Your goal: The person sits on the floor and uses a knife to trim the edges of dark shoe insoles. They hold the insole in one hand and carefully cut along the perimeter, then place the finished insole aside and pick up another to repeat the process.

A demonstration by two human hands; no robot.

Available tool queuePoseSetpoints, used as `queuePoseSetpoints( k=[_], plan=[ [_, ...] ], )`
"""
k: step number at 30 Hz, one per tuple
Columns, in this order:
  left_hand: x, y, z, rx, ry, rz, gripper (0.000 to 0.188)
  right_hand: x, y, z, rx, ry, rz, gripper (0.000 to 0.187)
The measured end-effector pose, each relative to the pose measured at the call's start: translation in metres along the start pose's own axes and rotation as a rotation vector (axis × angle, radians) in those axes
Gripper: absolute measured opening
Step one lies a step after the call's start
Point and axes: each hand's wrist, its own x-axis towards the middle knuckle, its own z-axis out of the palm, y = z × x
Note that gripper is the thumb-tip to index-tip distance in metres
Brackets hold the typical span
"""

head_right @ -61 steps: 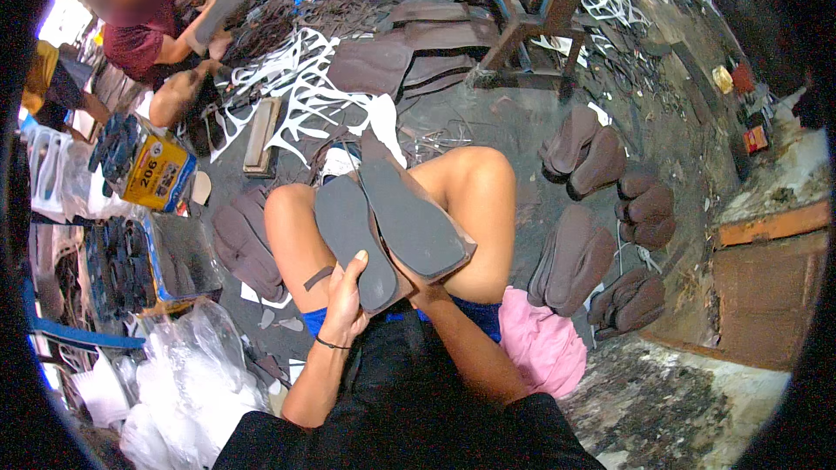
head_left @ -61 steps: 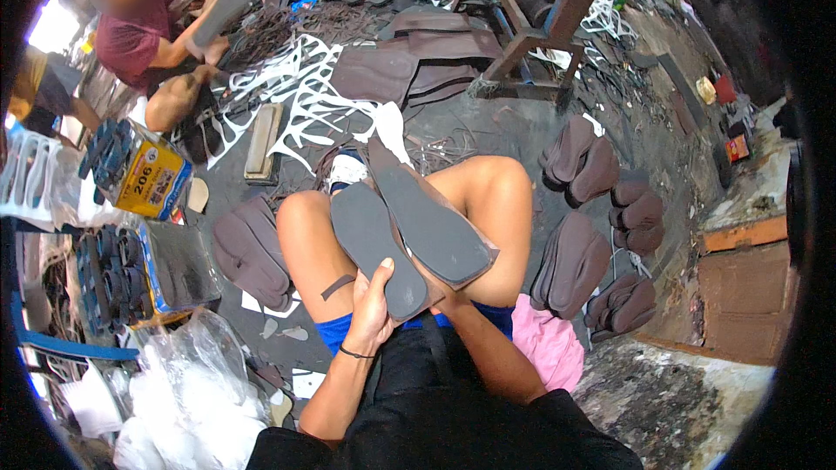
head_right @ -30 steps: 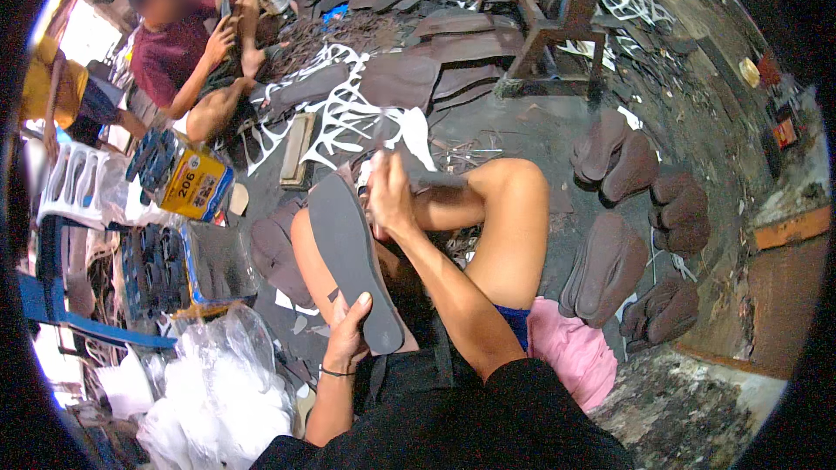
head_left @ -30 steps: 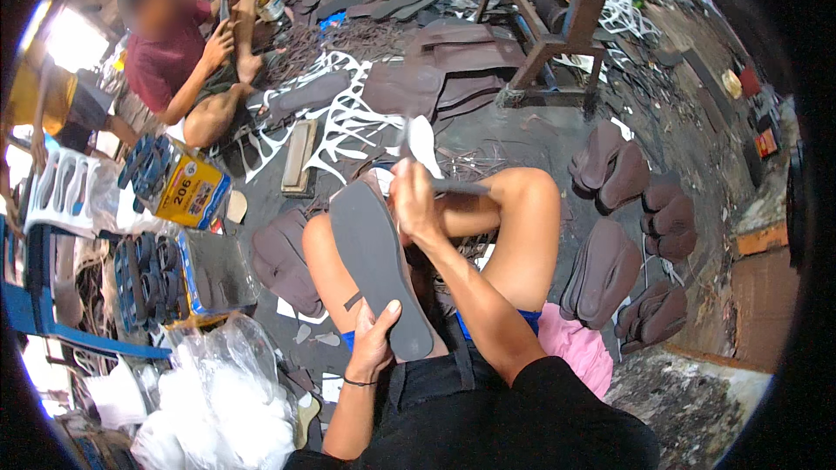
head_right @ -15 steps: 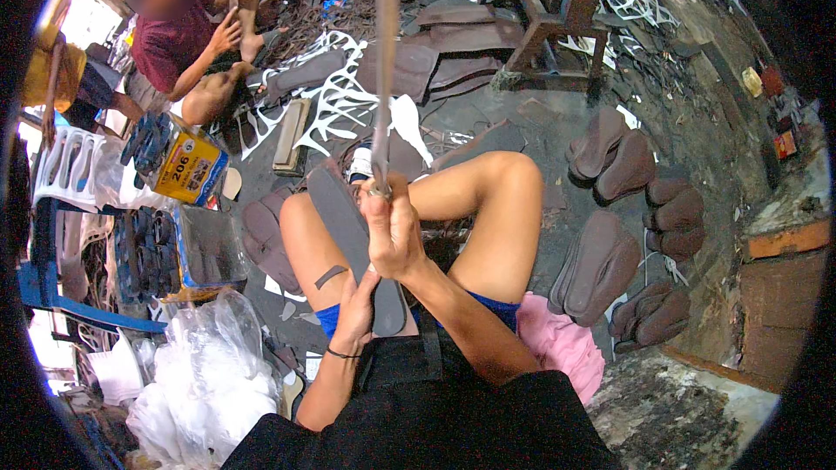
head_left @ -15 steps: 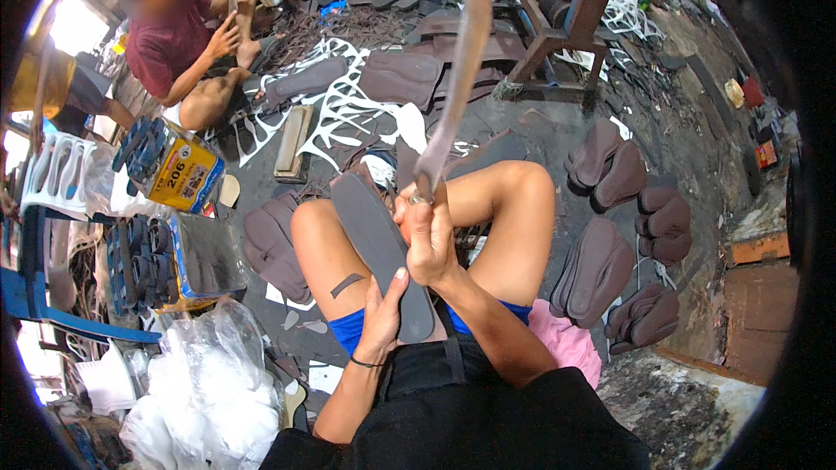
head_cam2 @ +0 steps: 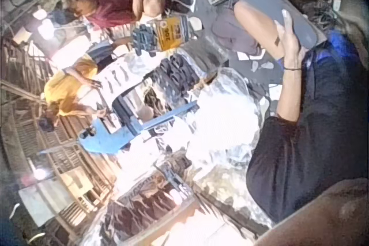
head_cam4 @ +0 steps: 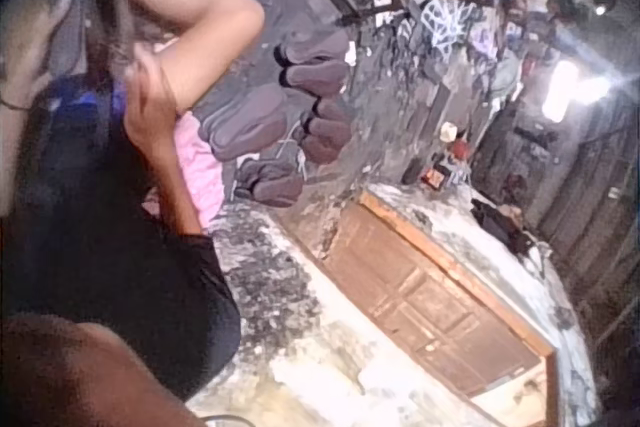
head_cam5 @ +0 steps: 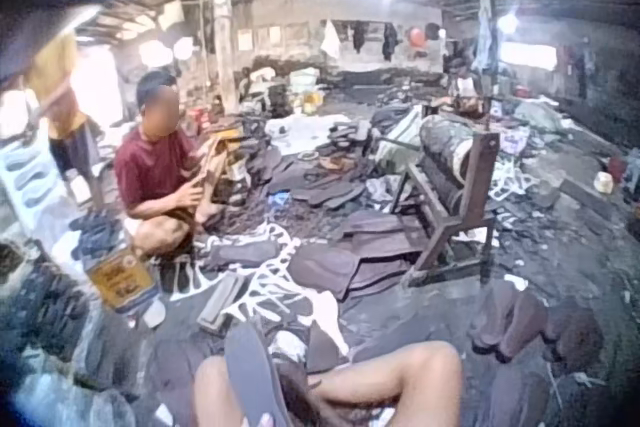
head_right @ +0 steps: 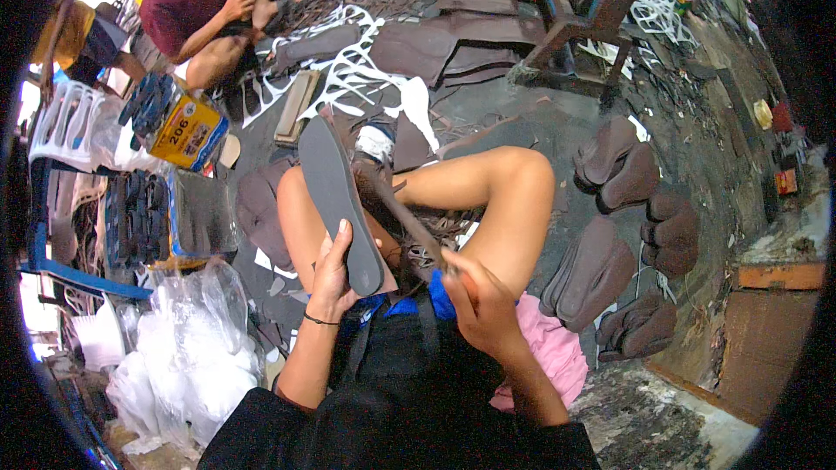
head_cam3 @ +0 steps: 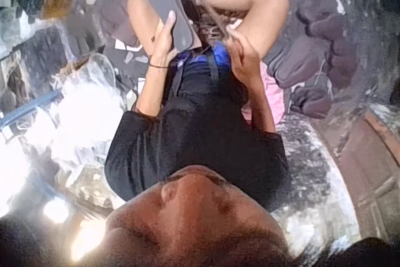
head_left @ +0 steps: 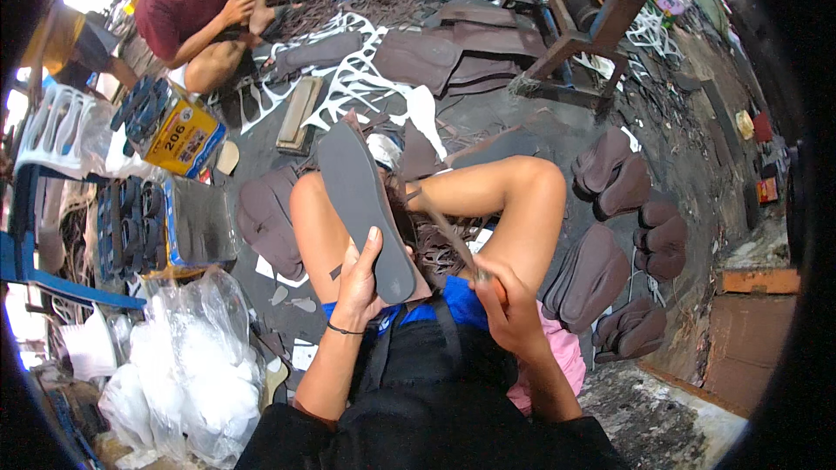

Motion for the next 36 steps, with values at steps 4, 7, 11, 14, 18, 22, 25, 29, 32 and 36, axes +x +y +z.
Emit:
queuePoseSetpoints(
  k=[4,7,11,14,18,22,25,29,32,36],
  plan=[
    [-0.008,-0.013,-0.021,-0.053,0.093,-0.089,0.036,-0.041,-0.002,-0.01,-0.122,-0.167,0.037,0.035],
    [-0.014,-0.016,-0.031,-0.019,0.105,-0.092,0.038,-0.048,-0.002,-0.009,-0.044,-0.185,0.036,0.033],
    [-0.025,-0.015,-0.023,-0.006,0.148,-0.096,0.037,-0.044,0.004,0.006,-0.034,-0.074,-0.096,0.032],
    [-0.031,-0.01,-0.015,0.064,0.142,-0.106,0.038,-0.032,0.001,0.015,-0.148,-0.04,-0.121,0.032],
    [-0.036,-0.006,-0.011,0.055,0.142,-0.122,0.041,-0.01,0.007,0.034,-0.154,0.053,-0.196,0.033],
    [-0.041,-0.006,-0.004,0.04,0.156,-0.138,0.043,0.019,0.01,0.058,-0.256,0.235,-0.366,0.033],
    [-0.044,-0.008,-0.007,0.02,0.18,-0.137,0.044,0.042,0.005,0.073,-0.242,0.316,-0.407,0.033],
    [-0.056,-0.012,-0.011,0.143,0.122,-0.092,0.045,0.078,-0.002,0.076,-0.027,0.315,-0.292,0.031],
    [-0.061,-0.024,-0.028,0.321,0.016,0.056,0.046,0.092,-0.002,0.07,0.39,0.105,-0.038,0.033],
    [-0.058,-0.016,-0.039,0.486,-0.096,0.227,0.057,0.078,-0.025,0.053,0.373,-0.103,-0.042,0.034]
  ],
)
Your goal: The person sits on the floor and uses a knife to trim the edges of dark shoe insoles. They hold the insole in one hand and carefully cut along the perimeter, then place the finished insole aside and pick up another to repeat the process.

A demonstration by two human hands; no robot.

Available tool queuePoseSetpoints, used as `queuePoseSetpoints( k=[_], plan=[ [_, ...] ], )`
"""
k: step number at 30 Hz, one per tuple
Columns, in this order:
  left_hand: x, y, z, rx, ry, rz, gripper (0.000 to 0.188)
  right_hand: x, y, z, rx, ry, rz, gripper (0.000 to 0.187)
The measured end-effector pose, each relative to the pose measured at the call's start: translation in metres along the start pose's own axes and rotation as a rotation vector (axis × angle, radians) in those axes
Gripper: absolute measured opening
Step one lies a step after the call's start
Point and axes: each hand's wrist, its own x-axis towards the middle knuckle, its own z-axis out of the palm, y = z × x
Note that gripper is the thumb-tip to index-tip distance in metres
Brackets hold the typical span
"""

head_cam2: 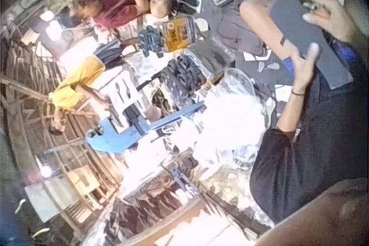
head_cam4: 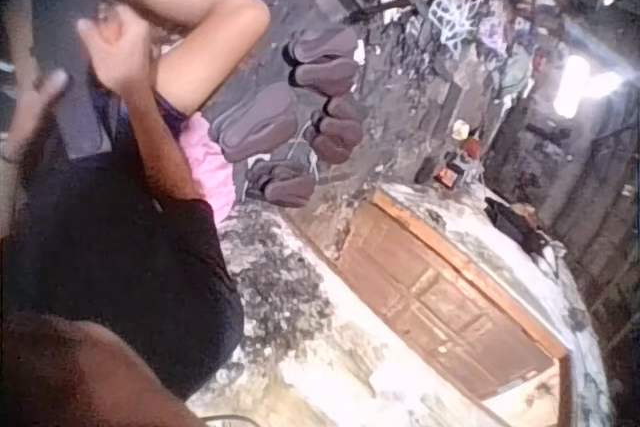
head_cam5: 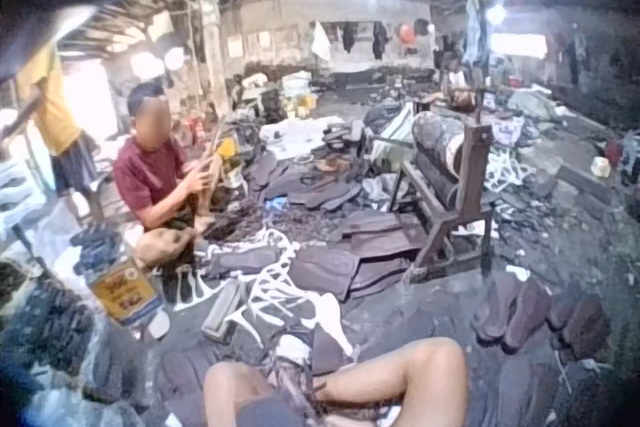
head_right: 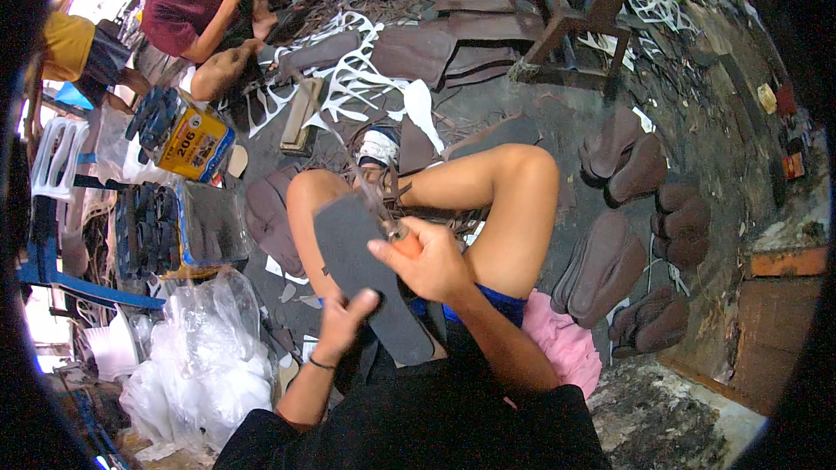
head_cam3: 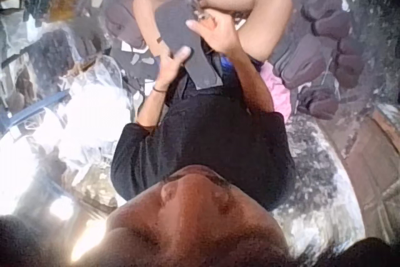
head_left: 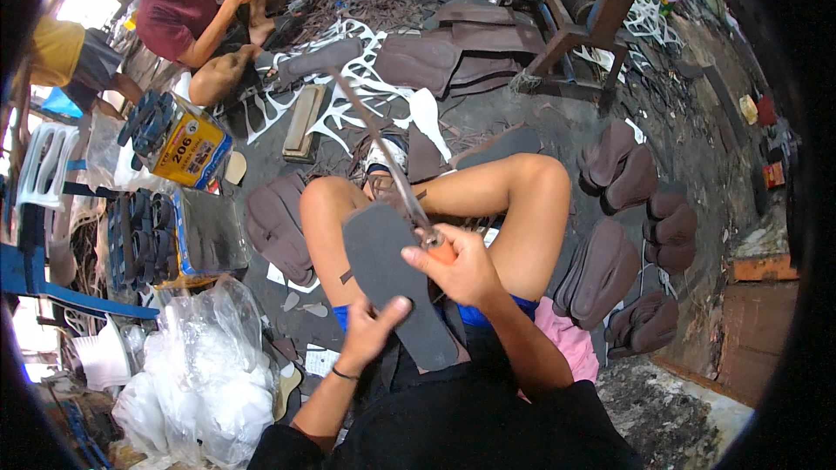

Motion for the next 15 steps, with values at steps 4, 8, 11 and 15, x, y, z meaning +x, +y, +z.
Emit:
queuePoseSetpoints(
  k=[4,8,11,15],
  plan=[
    [0.06,0.053,-0.013,-0.095,0.166,0.205,0.042,-0.016,-0.027,0.02,0.153,0.065,-0.039,0.021],
    [0.06,0.09,-0.025,-0.21,0.174,0.152,0.04,-0.03,-0.022,0.0,0.006,0.219,0.01,0.027],
    [0.054,0.103,-0.039,-0.182,0.164,0.11,0.042,-0.073,-0.009,-0.023,-0.371,0.184,-0.15,0.044],
    [0.041,0.106,-0.041,-0.231,0.173,0.051,0.045,-0.114,-0.012,-0.02,-0.382,0.0,-0.219,0.034]
  ],
)
